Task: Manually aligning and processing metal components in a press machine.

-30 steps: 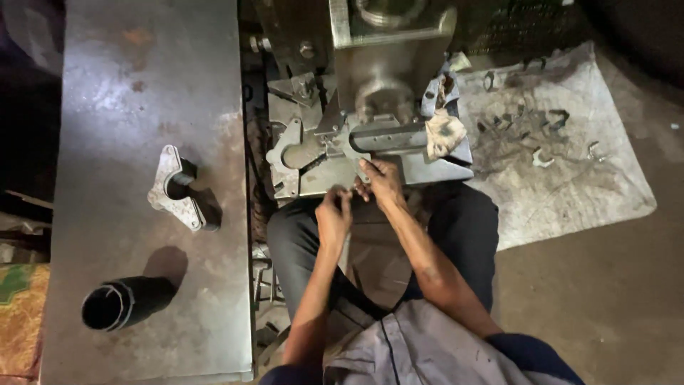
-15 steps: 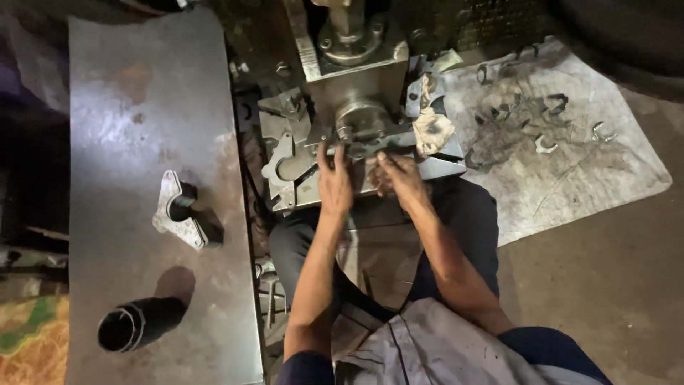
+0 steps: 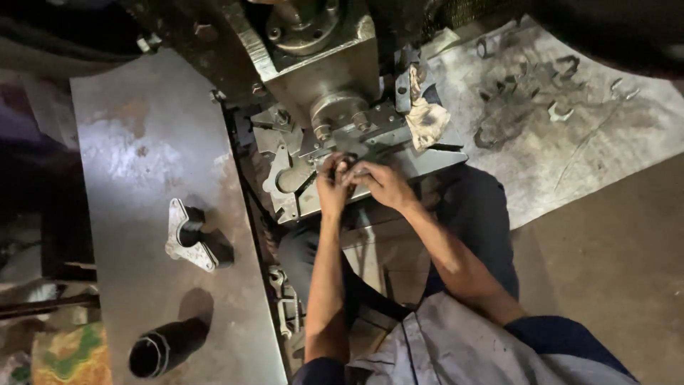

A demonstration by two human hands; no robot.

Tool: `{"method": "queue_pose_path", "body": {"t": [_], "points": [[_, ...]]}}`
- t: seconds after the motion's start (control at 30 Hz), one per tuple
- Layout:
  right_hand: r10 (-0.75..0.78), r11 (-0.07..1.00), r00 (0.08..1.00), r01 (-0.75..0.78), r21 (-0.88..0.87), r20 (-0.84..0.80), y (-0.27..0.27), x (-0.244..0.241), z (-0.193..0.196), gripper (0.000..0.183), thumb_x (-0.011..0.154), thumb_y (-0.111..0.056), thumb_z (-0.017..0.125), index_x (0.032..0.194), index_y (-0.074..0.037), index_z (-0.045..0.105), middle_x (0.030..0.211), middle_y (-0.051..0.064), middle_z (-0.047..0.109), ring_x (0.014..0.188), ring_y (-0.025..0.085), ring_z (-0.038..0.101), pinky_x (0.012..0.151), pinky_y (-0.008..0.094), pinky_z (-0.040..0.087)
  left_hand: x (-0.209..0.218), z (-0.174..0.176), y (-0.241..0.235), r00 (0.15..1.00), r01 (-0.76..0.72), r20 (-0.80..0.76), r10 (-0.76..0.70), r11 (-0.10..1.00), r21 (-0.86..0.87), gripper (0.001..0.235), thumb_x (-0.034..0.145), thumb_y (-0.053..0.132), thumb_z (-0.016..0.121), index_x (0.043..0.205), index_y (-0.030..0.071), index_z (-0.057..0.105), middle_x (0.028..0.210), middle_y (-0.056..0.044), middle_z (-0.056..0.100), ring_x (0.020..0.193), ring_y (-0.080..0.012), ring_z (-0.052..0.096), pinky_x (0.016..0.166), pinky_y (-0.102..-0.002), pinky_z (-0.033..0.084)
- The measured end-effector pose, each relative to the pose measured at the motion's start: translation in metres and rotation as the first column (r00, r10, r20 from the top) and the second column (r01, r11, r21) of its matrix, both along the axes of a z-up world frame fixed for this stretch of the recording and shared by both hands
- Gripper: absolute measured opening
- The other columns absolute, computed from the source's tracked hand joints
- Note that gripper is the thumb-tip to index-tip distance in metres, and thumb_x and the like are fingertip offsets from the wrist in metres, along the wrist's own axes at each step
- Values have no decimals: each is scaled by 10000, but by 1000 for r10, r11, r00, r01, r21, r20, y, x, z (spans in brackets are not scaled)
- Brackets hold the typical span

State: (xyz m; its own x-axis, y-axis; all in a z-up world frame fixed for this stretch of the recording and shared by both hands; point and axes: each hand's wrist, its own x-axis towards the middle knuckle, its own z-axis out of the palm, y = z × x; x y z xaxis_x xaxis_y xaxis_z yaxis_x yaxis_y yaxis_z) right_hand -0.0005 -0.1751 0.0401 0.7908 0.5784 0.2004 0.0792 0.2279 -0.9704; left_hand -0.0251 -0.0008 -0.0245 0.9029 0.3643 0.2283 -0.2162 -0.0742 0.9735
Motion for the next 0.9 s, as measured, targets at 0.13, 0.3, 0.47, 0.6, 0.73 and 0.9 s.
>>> {"method": "queue_pose_path", "body": {"t": [0.13,0.3,0.47,0.6,0.73,0.9], "points": [[-180,919,916,287,-272,359,3,24,10,243,949,36,553,1144,-68,654,1093,125,732,1096,288,714,885,372,584,-31,36,-14,958,8,-281,-57,985,-171,208,1080,73,546,1187,-16,701,740,-50,632,597,-109,486,539,-254,380],[-112,933,758,302,-194,642,-6,42,-3,288,832,72,596,1024,-119,697,975,125,673,988,338,646,851,433,552,-66,38,0,978,39,-210,-16,993,110,159,1045,53,564,1142,-7,675,939,-34,734,859,-90,668,769,-233,535],[-110,944,737,287,-162,667,-2,50,-22,237,839,35,662,1012,-123,698,928,94,653,961,303,616,846,424,528,-77,67,27,938,-138,-266,224,942,307,162,1039,102,599,1131,13,698,922,-76,726,728,-144,608,648,-283,502],[-82,956,649,265,-123,756,1,55,-39,374,790,120,570,1067,-106,677,978,-25,751,960,247,634,939,442,514,-68,70,77,770,-468,250,587,253,847,398,960,282,721,1179,-48,681,950,-252,689,794,-436,668,679,-485,529],[-81,943,720,279,-181,690,-2,53,-22,341,798,115,605,1040,-106,702,918,88,657,953,282,612,864,401,527,-56,35,137,742,-418,213,636,190,888,584,927,431,729,1127,-112,647,974,-337,670,769,-520,646,615,-554,515],[-35,944,751,241,-224,659,-1,52,-20,251,841,24,683,1024,-146,700,1015,70,738,1053,265,652,934,379,535,-41,10,172,586,-131,-285,758,436,890,711,791,656,786,791,-42,656,818,-287,692,813,-496,678,701,-574,533]]}}
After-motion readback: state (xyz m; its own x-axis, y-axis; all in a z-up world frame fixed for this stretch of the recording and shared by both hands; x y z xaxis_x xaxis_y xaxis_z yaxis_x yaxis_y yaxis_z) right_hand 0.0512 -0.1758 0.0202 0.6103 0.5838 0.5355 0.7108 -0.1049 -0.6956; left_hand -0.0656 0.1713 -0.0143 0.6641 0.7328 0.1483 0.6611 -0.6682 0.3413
